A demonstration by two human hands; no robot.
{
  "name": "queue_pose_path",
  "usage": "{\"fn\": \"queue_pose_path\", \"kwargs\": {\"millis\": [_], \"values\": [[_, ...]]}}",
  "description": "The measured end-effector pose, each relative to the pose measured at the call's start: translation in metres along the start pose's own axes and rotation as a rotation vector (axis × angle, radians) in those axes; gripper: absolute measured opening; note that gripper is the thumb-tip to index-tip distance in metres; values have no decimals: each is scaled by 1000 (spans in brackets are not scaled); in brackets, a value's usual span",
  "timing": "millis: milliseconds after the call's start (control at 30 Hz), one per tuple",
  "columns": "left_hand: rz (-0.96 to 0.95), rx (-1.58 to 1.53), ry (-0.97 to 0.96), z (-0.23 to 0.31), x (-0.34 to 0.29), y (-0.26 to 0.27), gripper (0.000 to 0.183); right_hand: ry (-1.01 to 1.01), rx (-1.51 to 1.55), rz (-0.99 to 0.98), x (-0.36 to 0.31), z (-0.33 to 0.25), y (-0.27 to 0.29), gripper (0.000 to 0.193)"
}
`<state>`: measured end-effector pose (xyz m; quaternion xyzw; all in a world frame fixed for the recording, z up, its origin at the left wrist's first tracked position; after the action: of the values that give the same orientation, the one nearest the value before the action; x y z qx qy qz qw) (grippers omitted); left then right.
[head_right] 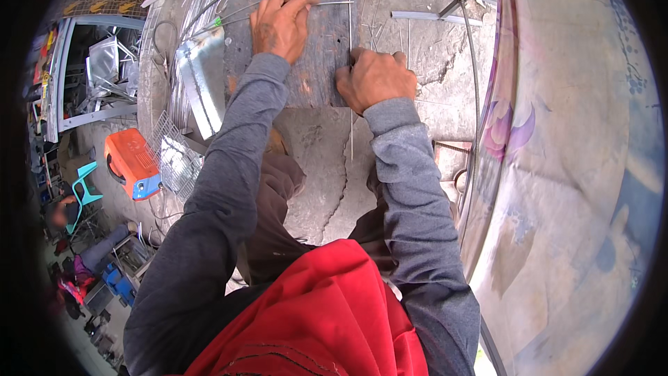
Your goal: Measure metal rods and assemble a wire cage structure on a fabrication floor.
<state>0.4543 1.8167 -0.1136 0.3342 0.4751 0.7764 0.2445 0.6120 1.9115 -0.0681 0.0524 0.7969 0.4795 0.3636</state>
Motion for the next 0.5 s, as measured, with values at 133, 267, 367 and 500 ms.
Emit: {"fn": "queue_pose_path", "kwargs": {"millis": [133, 267, 367, 500], "values": [[-2, 3, -2, -3, -1, -1, 17, 3, -11, -4, 1, -1, -2, 40], [3, 8, -7, -1, 0, -3, 17, 7, -17, 7, 1, 3, -2, 40], [8, 22, -9, -3, -1, -3, 17, 19, -17, 8, 1, 2, -2, 40], [-10, -22, -6, -2, 0, -5, 23, 0, 8, 1, 0, 2, 0, 39]]}}
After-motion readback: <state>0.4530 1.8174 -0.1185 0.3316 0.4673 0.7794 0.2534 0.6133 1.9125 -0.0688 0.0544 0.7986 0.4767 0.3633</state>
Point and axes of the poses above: each hand's wrist, its own x-axis towards the middle knuckle, its own y-axis out of the back of the hand, z = x × y, the point moved 3 cm from there along x, towards the middle knuckle, and after that the axes turned 10 degrees about -z, right-handed, at the moved point
